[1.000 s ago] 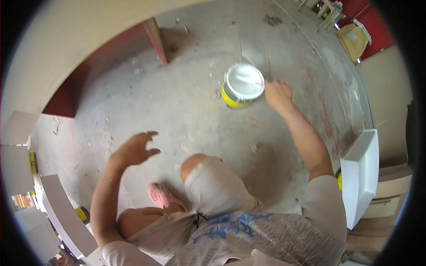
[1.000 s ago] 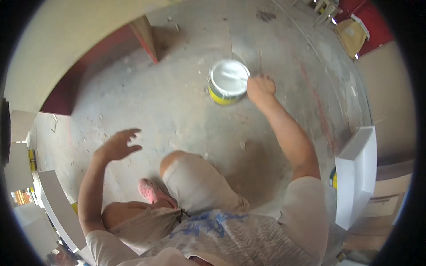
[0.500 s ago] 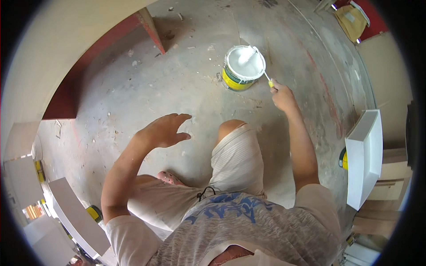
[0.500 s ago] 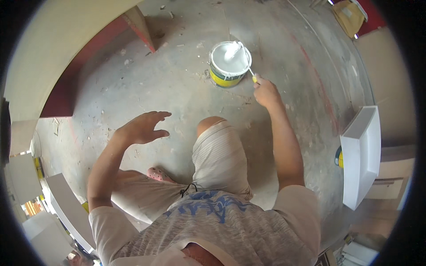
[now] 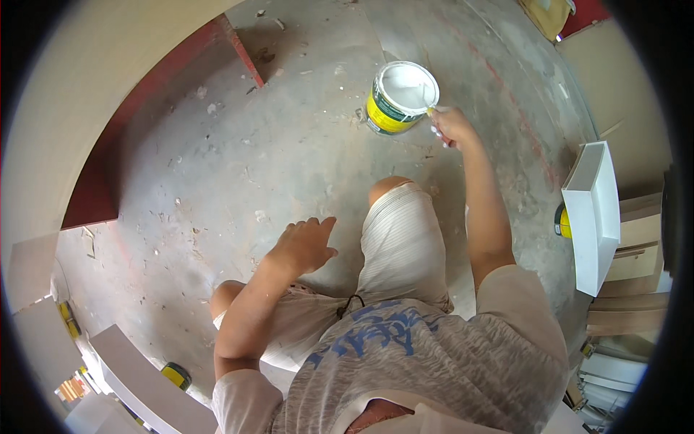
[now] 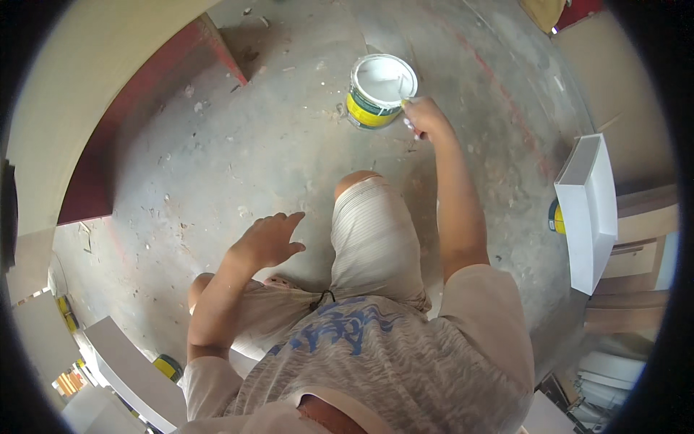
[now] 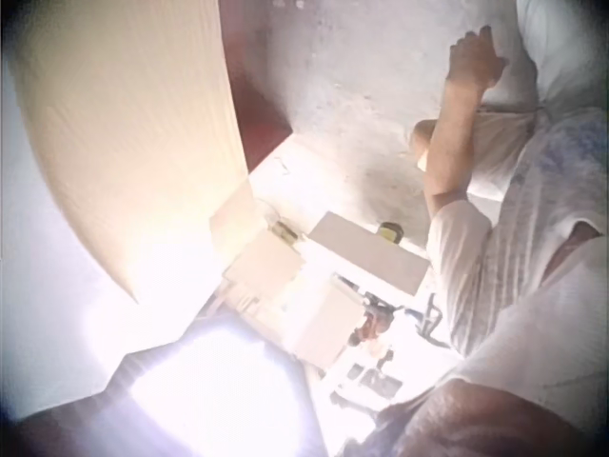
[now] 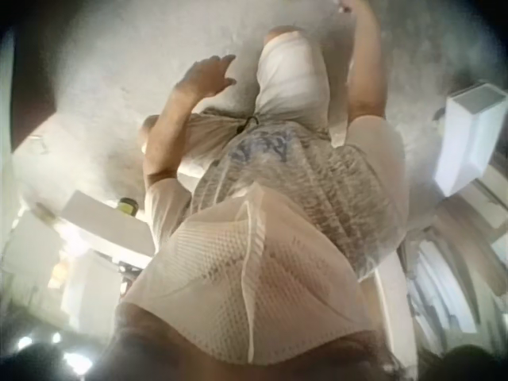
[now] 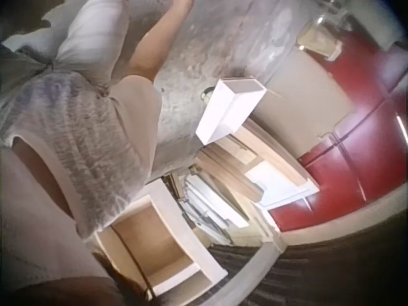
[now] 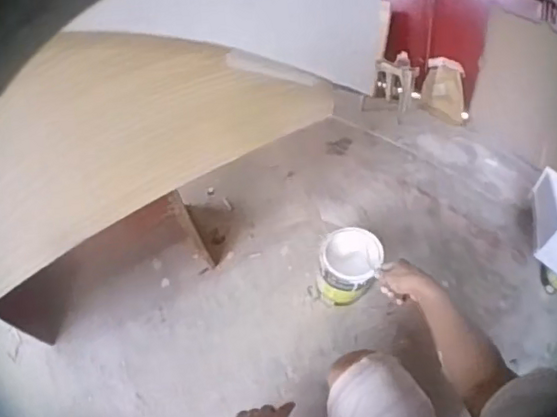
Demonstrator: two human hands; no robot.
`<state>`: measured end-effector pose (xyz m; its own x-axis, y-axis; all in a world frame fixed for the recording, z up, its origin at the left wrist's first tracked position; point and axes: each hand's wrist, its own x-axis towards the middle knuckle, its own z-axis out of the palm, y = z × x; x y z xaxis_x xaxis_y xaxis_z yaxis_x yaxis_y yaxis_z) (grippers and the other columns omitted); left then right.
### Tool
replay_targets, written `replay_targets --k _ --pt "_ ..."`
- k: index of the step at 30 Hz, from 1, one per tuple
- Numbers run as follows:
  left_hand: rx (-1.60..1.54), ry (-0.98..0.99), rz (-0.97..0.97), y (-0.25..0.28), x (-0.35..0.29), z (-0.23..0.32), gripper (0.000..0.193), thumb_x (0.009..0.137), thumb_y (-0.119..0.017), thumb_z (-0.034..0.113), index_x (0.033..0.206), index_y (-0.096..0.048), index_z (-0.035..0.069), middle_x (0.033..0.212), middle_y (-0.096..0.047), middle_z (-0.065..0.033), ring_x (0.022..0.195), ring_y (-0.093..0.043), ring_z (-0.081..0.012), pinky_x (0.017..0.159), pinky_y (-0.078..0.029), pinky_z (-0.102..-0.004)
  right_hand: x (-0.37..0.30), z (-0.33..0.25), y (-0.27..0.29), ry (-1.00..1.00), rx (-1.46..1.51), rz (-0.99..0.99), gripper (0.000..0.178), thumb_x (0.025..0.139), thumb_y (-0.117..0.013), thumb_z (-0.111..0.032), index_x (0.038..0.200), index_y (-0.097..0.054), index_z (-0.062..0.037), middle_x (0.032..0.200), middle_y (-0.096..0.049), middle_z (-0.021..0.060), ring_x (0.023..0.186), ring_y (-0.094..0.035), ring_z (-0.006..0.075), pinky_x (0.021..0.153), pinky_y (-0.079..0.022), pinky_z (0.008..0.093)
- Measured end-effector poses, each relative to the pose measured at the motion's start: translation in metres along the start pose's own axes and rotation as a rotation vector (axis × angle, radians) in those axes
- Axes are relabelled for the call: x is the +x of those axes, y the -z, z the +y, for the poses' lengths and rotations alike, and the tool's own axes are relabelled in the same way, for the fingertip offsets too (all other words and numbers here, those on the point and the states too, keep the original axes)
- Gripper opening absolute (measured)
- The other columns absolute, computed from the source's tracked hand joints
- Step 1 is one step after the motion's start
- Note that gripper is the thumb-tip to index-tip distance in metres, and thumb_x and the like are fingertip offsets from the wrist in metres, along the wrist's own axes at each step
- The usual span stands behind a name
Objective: The person dips a paint roller into a can of paint and applies the paint onto the surface of a wooden furniture piece.
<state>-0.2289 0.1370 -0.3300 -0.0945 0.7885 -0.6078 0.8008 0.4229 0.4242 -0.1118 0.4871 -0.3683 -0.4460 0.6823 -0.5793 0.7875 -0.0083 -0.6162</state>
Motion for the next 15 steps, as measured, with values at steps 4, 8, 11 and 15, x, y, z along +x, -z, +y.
replay_targets --k 4,8,11,15 --pt "0.074 0.0 0.196 -0.001 -0.021 -0.021 0.058 0.08 -0.062 0.029 0.128 -0.04 0.005 0.106 -0.056 -0.0189 0.1 -0.054 -0.034 0.088 -0.04 -0.0422 -0.043 -0.03 -0.014 -0.01 0.022 0.107 0.029 0.091 -0.044 -0.03 0.086 -0.056 -0.0047 0.059 -0.049 0.0027 0.043 -0.044 0.0132 0.037 -0.035 0.0303" --pt "0.16 0.027 0.136 -0.014 -0.028 -0.039 0.059 0.082 -0.059 0.034 0.129 -0.039 0.006 0.108 -0.055 -0.0175 0.098 -0.055 -0.0318 0.087 -0.041 -0.0405 -0.028 -0.025 -0.038 0.052 -0.454 0.241 0.035 0.09 -0.046 -0.031 0.108 -0.056 -0.0021 0.071 -0.06 0.0141 0.056 -0.057 0.0244 0.055 -0.046 0.0406" --pt "0.141 0.031 0.194 -0.023 -0.029 -0.042 0.061 0.082 -0.059 0.034 0.131 -0.037 0.006 0.107 -0.055 -0.0199 0.099 -0.054 -0.034 0.088 -0.039 -0.0431 -0.047 0.011 -0.051 0.093 0.093 0.192 0.03 0.089 -0.051 -0.027 0.109 -0.058 -0.0064 0.061 -0.053 0.0043 0.044 -0.048 0.0125 0.042 -0.041 0.0306" --pt "0.065 -0.041 0.226 -0.014 -0.042 -0.042 0.061 0.08 -0.062 0.031 0.131 -0.036 0.006 0.105 -0.055 -0.0203 0.1 -0.054 -0.0354 0.087 -0.04 -0.0444 -0.122 -0.014 -0.063 0.175 0.434 0.219 0.034 0.091 -0.048 -0.017 0.125 -0.049 -0.0128 0.059 -0.044 -0.0029 0.041 -0.038 0.0044 0.034 -0.032 0.0204"
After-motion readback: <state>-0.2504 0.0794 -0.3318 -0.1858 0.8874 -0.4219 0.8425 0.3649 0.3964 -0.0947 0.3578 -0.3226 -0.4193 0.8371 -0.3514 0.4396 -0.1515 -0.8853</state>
